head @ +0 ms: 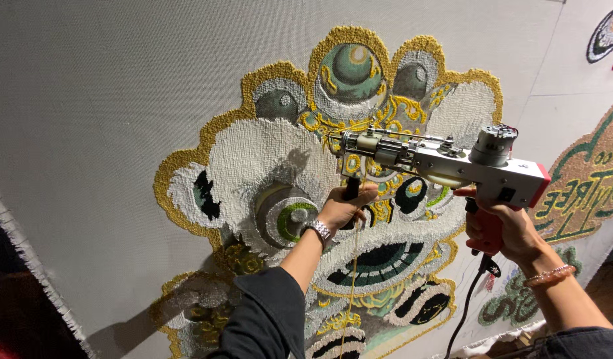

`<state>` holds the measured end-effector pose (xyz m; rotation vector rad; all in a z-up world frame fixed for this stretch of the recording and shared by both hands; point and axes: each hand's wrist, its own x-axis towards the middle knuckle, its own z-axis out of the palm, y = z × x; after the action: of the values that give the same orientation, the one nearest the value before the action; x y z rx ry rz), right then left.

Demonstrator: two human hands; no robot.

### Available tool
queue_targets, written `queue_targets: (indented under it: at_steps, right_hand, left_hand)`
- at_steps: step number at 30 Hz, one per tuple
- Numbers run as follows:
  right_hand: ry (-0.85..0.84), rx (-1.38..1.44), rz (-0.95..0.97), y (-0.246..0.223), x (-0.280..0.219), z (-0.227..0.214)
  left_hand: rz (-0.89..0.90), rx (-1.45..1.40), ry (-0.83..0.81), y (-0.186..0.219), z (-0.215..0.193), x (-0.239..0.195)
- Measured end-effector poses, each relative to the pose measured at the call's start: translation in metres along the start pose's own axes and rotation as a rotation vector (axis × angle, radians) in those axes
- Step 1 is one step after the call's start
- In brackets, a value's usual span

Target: The person uses a handheld tufting gun to apply yellow yarn into a stretched fabric canvas, following a pre-drawn design of a stylized face. The person guides the tool along the pattern lines to build up the pile of the rug.

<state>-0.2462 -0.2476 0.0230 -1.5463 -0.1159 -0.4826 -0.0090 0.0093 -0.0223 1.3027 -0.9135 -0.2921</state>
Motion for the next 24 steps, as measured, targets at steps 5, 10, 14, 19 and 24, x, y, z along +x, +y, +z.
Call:
queue_targets:
  at_steps: [5, 10, 14, 19, 24]
  right_hand:
    - [0.035, -0.027, 0.003, -0.005, -0.009, -0.004]
    - [0.053, -0.037, 0.017, -0.005, -0.003, -0.003]
    - [0.05, -0.058, 0.011, -0.014, -0.003, 0.007]
    - [0.0, -0.043, -0.034, -0.018, -0.007, 0.012]
    - [-0.012, -0.074, -0.059, -0.021, -0.011, 0.009]
  left_hand:
    - [-0.07, 0.037, 0.085, 0.026, 0.019, -0.023]
    - [-0.093, 0.028, 0.185, 0.008, 0.012, -0.009]
    - [-0.125, 0.204, 0.171, 0.011, 0.01, -0.009]
    - [-0.192, 0.22, 0.178, 0.029, 0.015, -0.014]
    - [-0.244, 0.191, 0.272, 0.035, 0.022, -0.02]
